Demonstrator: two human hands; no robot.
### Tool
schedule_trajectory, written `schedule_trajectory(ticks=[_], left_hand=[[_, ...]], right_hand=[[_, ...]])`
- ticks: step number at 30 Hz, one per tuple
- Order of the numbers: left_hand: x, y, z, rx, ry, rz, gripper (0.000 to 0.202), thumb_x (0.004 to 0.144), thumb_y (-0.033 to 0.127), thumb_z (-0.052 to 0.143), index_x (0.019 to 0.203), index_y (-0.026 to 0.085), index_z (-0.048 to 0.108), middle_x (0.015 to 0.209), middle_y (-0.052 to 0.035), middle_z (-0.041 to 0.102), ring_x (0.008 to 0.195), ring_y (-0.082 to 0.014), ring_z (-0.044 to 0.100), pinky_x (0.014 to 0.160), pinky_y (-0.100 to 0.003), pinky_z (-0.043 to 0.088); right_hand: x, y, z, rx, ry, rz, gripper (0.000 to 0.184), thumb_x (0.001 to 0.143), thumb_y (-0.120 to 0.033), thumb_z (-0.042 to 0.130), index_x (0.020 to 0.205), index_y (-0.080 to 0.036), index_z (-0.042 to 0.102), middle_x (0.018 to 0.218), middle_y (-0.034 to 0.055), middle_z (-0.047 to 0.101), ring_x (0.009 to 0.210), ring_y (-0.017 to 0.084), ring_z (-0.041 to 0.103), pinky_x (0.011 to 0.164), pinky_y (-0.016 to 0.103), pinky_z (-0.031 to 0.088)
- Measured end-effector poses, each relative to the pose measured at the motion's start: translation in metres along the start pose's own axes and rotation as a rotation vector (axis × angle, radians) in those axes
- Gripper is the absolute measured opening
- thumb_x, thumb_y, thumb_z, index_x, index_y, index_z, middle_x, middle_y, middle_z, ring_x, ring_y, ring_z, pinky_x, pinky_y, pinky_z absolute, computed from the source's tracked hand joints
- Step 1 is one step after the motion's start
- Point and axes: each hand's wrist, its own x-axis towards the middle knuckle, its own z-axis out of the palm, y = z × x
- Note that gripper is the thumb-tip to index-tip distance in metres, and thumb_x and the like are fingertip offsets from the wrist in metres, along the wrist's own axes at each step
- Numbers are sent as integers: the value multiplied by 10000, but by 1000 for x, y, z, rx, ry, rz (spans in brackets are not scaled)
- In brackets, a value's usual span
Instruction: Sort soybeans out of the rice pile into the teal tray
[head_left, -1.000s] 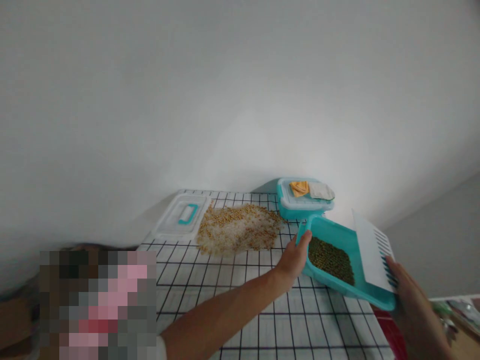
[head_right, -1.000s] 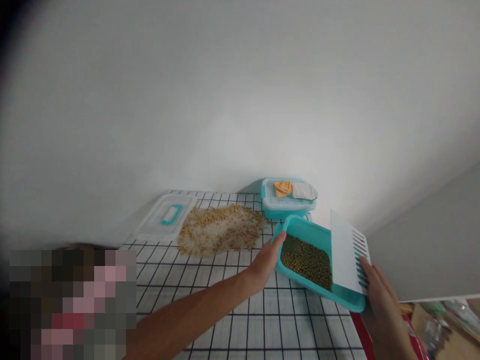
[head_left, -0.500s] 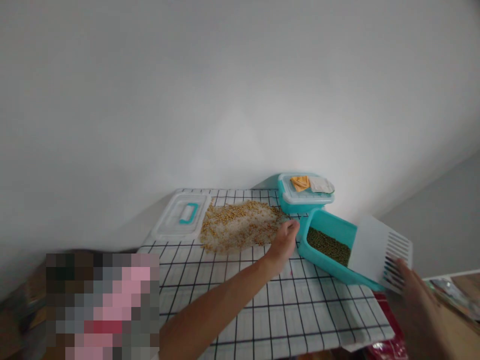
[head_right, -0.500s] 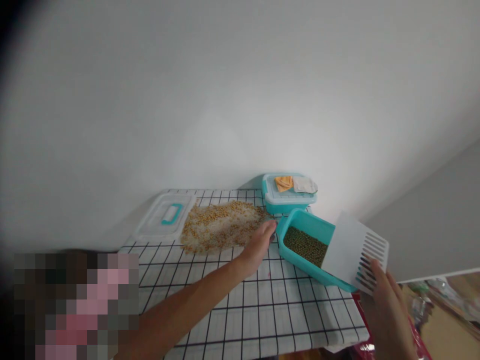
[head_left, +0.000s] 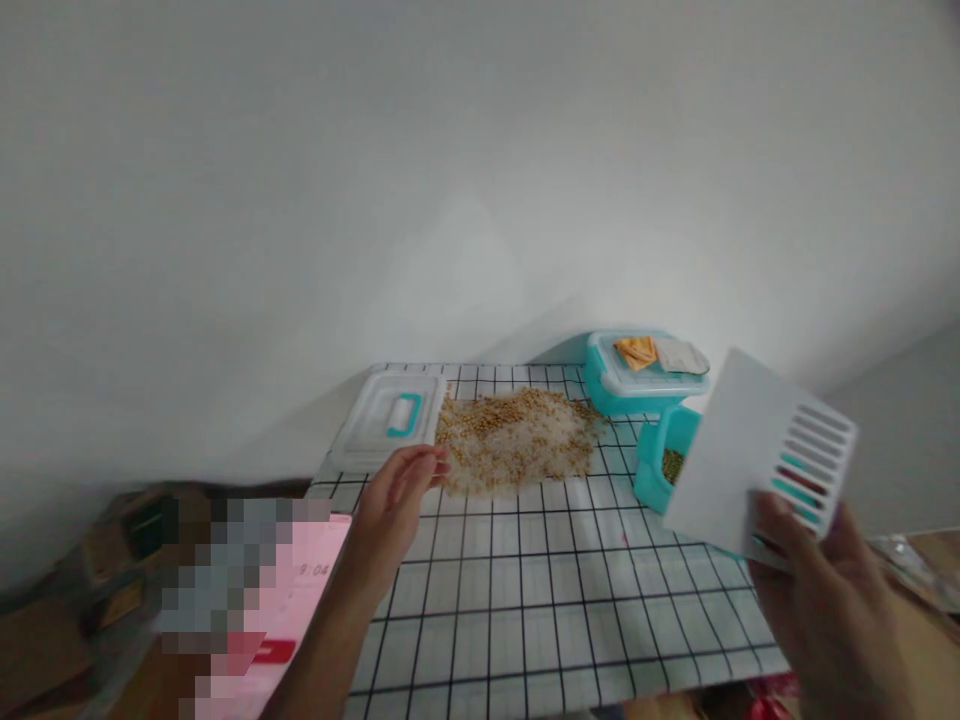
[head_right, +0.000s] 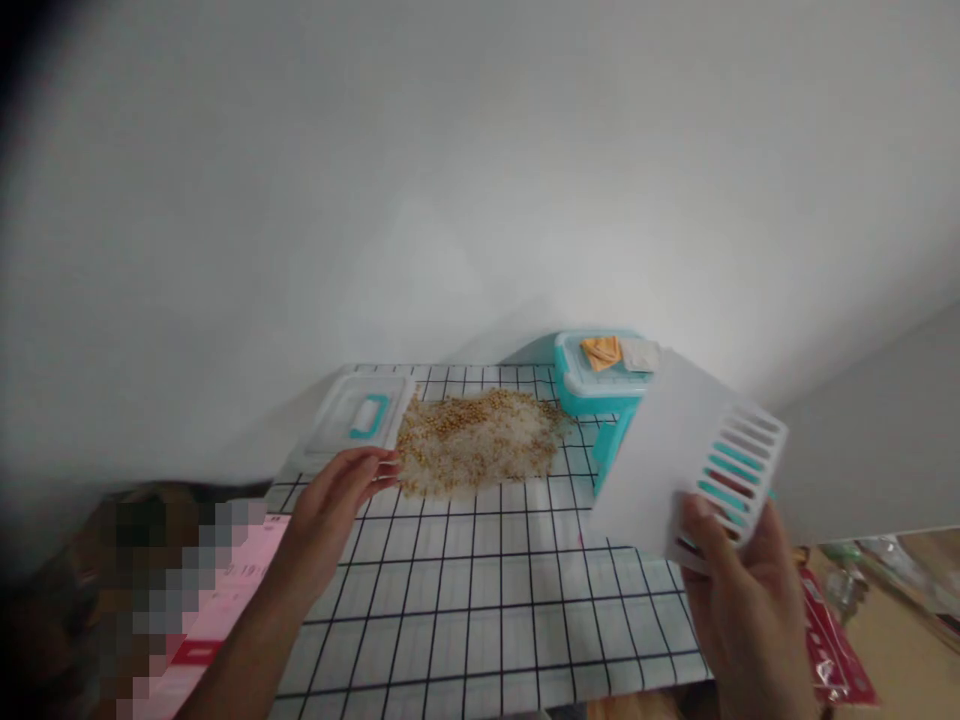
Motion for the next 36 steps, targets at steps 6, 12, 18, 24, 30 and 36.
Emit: schedule_trajectory(ticks=[6, 12, 18, 24, 30, 36], left_hand=[[-21, -31, -33, 392, 19, -11, 379, 908, 540, 629, 1064, 196, 650, 1016, -63, 745, 850, -201, 700, 769, -327, 579], [-41, -55, -42, 761, -224, 134, 262, 951, 473, 592, 1054, 247, 673, 807, -3, 710, 700, -175, 653, 636, -284, 525], [-41, -73, -49, 785, -284, 214, 196, 957, 425, 612, 1071, 272, 656, 889, 11, 728, 722, -153, 664, 664, -257, 528], [-42, -73, -50, 811, -285, 240, 190, 957, 413, 618, 1094, 286, 649, 906, 22, 738, 730, -148, 678, 666, -247, 527], [-42, -71, -49, 810, -284, 283, 188, 941, 413, 627, 1070, 283, 668, 885, 23, 741, 690, -150, 674, 658, -249, 536], [-41, -74, -49, 808, -294, 304, 192, 946, 411, 624, 1079, 279, 663, 944, 5, 751, 739, -165, 689, 694, -263, 541]], right_hand=[[-29, 42, 29, -170, -144, 156, 599, 721, -463, 830, 1236, -277, 587, 1053, 53, 756, 858, 243, 736, 687, 348, 616], [-38, 48, 19, -430, -167, 190, 584, 772, -561, 752, 1217, -239, 556, 1008, 71, 740, 687, 222, 708, 527, 331, 601], [-62, 42, 41, -465, -278, 206, 503, 874, -581, 626, 1247, -256, 537, 914, 31, 728, 542, 167, 636, 431, 283, 546], [-66, 28, 34, -925, -51, -9, 447, 895, -624, 570, 1130, -258, 670, 656, 14, 682, 492, 189, 619, 467, 282, 492], [-43, 30, 58, -1239, 42, -531, 477, 987, -430, 485, 1405, -236, 609, 1142, 144, 764, 965, 297, 755, 818, 381, 598], [-17, 59, 83, -1175, -6, -576, 575, 1014, -318, 414, 1554, -119, 390, 1363, 223, 650, 1050, 321, 737, 815, 455, 621]])
